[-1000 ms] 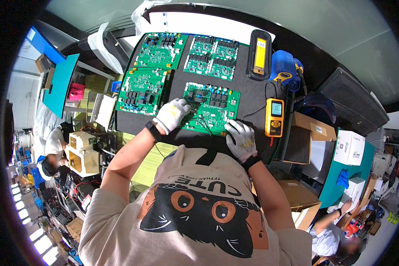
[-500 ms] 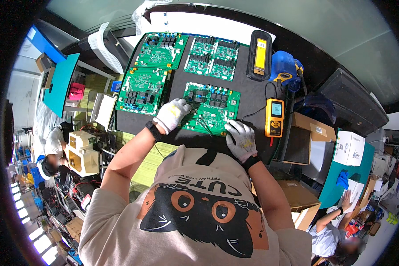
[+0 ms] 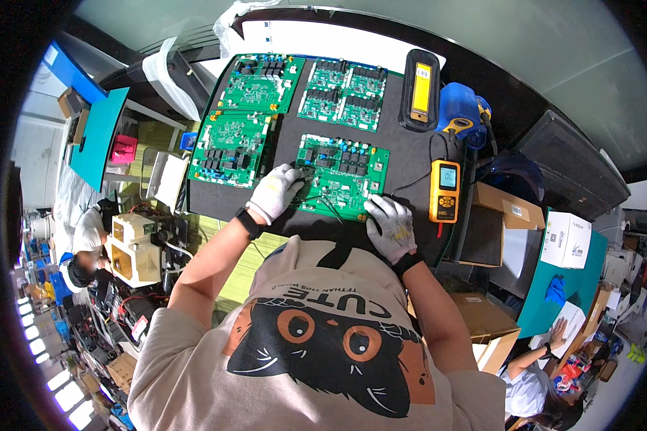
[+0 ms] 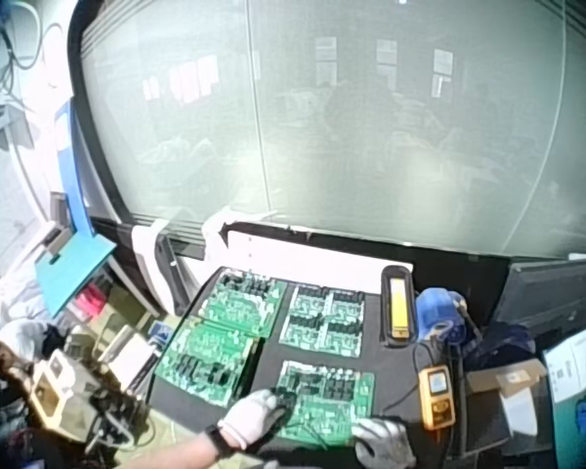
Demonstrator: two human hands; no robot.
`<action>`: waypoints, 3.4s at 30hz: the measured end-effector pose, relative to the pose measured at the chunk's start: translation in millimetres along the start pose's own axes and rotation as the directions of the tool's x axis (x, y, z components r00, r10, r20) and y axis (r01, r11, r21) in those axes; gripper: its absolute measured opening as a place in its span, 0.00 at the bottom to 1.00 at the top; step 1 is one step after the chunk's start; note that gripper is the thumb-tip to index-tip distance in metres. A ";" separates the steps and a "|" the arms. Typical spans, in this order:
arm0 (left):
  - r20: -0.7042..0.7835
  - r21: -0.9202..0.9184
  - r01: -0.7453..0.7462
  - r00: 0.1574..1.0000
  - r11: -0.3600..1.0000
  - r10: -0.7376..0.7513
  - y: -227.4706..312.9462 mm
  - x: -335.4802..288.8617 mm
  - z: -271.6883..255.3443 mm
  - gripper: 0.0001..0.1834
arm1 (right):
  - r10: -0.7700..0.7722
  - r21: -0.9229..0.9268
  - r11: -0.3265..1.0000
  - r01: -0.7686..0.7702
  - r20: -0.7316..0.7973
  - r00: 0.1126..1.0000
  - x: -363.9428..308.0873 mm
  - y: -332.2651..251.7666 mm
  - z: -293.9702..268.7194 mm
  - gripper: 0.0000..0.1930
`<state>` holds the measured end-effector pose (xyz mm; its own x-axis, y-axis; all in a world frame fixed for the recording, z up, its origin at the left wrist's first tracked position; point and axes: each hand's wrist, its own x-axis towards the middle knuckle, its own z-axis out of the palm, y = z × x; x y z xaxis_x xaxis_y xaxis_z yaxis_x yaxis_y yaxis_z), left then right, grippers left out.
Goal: Probing components on several circuit boards using a multimeter to test for electrical signals.
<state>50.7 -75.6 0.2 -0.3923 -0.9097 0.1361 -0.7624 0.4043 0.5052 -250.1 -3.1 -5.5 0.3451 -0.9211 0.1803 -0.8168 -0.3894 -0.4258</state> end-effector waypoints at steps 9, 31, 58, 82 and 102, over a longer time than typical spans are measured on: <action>-0.147 -0.051 0.080 0.985 0.995 -0.087 5.5 -0.1 -5.2 0.08 | 0.005 -0.006 1.000 -0.005 0.011 1.000 -0.3 0.5 0.0 0.19; -0.055 0.174 -0.041 0.997 0.984 0.051 3.2 23.1 8.2 0.04 | -0.015 -0.006 1.000 0.015 -0.034 0.999 0.9 -2.6 -2.3 0.19; 0.131 0.364 -0.065 0.991 0.929 0.018 9.8 35.1 1.8 0.06 | -0.004 0.000 1.000 0.004 -0.008 1.000 -0.1 -1.1 -0.6 0.19; 0.203 0.404 -0.086 0.979 0.911 0.003 14.1 40.0 -6.4 0.06 | -0.008 0.010 1.000 0.008 -0.008 1.000 1.7 -1.5 -2.5 0.18; -0.076 0.161 0.045 0.997 0.986 -0.033 12.8 20.1 -9.3 0.08 | 0.004 -0.003 1.000 -0.004 -0.007 1.000 1.5 -1.8 -1.9 0.18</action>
<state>37.8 -89.6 17.4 -0.3268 -0.9271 0.1835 -0.8520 0.3730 0.3674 -249.0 -3.7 -2.8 0.3385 -0.9226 0.1851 -0.8196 -0.3857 -0.4237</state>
